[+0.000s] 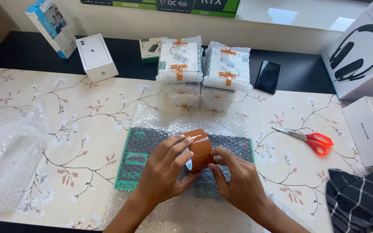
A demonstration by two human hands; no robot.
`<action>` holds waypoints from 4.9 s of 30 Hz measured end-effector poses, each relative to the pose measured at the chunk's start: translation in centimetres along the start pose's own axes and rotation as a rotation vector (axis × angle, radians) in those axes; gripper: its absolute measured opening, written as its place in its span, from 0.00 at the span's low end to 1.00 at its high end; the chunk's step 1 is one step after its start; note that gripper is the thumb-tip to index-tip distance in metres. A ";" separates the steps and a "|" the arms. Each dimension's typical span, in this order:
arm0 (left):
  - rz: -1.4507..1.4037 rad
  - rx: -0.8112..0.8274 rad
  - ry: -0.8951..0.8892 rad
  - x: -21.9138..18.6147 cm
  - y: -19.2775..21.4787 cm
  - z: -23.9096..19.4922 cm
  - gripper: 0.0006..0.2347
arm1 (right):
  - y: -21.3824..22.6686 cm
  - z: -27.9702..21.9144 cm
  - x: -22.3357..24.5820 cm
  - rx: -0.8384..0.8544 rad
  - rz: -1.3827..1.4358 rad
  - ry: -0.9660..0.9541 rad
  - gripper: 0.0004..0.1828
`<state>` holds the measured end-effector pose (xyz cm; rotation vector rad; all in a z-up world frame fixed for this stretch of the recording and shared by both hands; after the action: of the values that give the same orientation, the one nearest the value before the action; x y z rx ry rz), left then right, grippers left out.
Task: The person wraps a keyboard box in bubble wrap and secures it with brown packing tape. They fold the bubble wrap around the box, apply tape strips, and use scissors to cut the tape. The process is repeated to ensure the package is fully sealed.
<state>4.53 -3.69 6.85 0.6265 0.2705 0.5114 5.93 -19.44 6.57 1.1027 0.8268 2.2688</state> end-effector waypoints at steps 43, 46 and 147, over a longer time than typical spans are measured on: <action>0.155 -0.058 -0.083 -3.3 2.6 2.0 0.17 | 4.3 0.8 3.5 -0.212 -0.059 0.234 0.09; 0.180 -0.066 -0.108 -3.6 2.6 2.0 0.15 | 4.6 0.7 3.7 -0.243 -0.021 0.234 0.03; -0.140 -0.158 0.224 -1.4 -5.3 4.5 0.02 | 12.3 -8.2 -31.5 0.119 -0.602 -0.811 0.17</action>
<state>7.08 -10.25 7.22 0.3931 0.4777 0.4629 14.97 -50.90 -5.37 1.4258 0.7926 1.1416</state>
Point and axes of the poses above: each hand's wrist, its own z-axis towards the middle knuckle, its own y-axis out of the back of the hand, x = y × z, the point moved 9 cm from there along z, towards the middle knuckle, and after that the axes turned 8 degrees about -y, right-handed, at the moved point
